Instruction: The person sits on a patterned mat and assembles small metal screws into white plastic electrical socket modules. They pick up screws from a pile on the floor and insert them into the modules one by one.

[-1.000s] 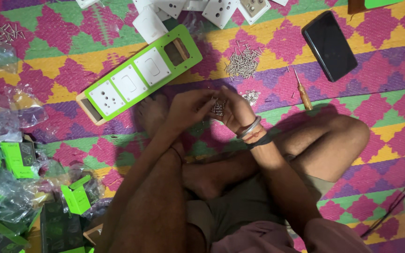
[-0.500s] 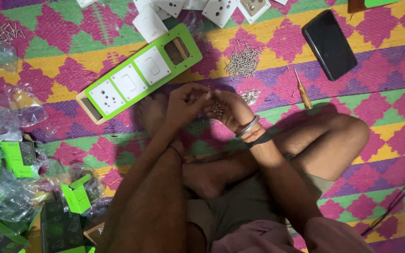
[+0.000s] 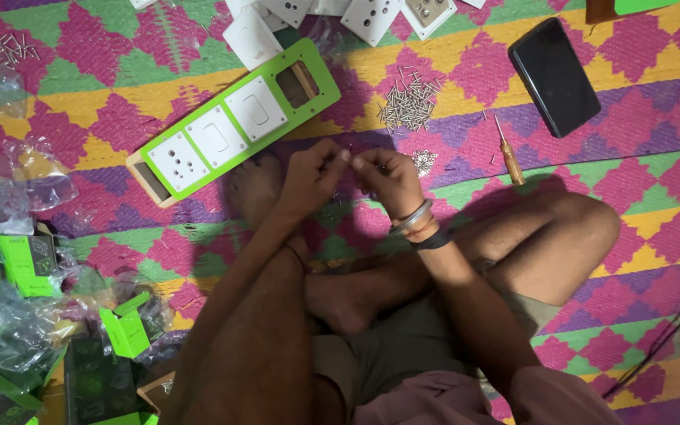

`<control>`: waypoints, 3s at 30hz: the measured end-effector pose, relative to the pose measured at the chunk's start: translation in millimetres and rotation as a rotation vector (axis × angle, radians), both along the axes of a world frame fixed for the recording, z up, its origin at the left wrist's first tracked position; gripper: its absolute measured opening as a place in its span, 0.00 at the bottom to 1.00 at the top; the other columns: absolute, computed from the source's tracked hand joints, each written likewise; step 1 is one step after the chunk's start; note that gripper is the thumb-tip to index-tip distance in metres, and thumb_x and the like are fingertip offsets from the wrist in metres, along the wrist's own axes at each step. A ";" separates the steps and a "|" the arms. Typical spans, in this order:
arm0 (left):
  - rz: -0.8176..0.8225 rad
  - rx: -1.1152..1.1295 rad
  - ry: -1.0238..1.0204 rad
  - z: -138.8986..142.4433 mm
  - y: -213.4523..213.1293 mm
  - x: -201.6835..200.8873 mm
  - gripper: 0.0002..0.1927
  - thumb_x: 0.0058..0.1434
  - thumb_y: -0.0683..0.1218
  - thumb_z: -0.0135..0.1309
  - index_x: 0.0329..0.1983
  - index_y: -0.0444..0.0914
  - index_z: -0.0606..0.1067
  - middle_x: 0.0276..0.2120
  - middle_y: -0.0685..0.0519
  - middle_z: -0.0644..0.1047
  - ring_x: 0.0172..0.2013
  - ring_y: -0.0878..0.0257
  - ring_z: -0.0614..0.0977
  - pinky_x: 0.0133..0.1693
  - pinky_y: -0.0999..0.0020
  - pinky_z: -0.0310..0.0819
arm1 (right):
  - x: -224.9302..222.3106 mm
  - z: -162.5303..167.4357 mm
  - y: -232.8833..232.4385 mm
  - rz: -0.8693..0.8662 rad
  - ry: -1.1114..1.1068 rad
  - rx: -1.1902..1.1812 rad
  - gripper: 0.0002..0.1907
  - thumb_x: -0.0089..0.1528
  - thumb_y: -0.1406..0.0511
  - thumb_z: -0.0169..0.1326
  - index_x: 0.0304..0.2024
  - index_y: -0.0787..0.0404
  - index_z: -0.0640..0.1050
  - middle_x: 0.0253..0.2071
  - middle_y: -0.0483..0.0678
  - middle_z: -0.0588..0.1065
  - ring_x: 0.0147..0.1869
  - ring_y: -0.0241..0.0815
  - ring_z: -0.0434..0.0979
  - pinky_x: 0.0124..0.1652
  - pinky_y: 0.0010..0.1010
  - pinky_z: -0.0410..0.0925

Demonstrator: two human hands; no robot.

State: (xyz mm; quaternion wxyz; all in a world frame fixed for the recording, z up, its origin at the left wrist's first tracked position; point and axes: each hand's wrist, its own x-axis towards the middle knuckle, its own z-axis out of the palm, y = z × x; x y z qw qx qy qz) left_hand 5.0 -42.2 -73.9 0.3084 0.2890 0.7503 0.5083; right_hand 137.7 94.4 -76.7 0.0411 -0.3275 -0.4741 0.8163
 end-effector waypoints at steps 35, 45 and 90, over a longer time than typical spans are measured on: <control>0.040 -0.041 -0.705 -58.0 -3.3 -0.7 0.25 0.73 0.58 0.42 0.34 0.36 0.78 0.19 0.56 0.74 0.15 0.69 0.70 0.17 0.74 0.57 | -5.1 -6.1 -5.3 0.085 -0.101 0.178 0.09 0.67 0.65 0.56 0.38 0.65 0.81 0.26 0.41 0.76 0.23 0.27 0.64 0.23 0.20 0.57; -0.001 0.027 -0.111 -21.5 9.3 4.5 0.10 0.68 0.47 0.60 0.40 0.34 0.77 0.23 0.55 0.72 0.25 0.71 0.69 0.27 0.73 0.62 | 8.4 -34.8 37.6 -0.286 0.067 -0.758 0.20 0.73 0.56 0.44 0.50 0.68 0.75 0.39 0.50 0.78 0.42 0.43 0.79 0.45 0.33 0.75; -0.032 -0.002 -0.388 -44.5 2.7 -0.4 0.22 0.74 0.54 0.43 0.35 0.33 0.77 0.23 0.53 0.75 0.24 0.67 0.75 0.28 0.69 0.69 | 1.7 1.8 2.7 0.009 0.041 -0.171 0.07 0.67 0.67 0.56 0.44 0.66 0.79 0.30 0.41 0.76 0.28 0.29 0.70 0.28 0.20 0.62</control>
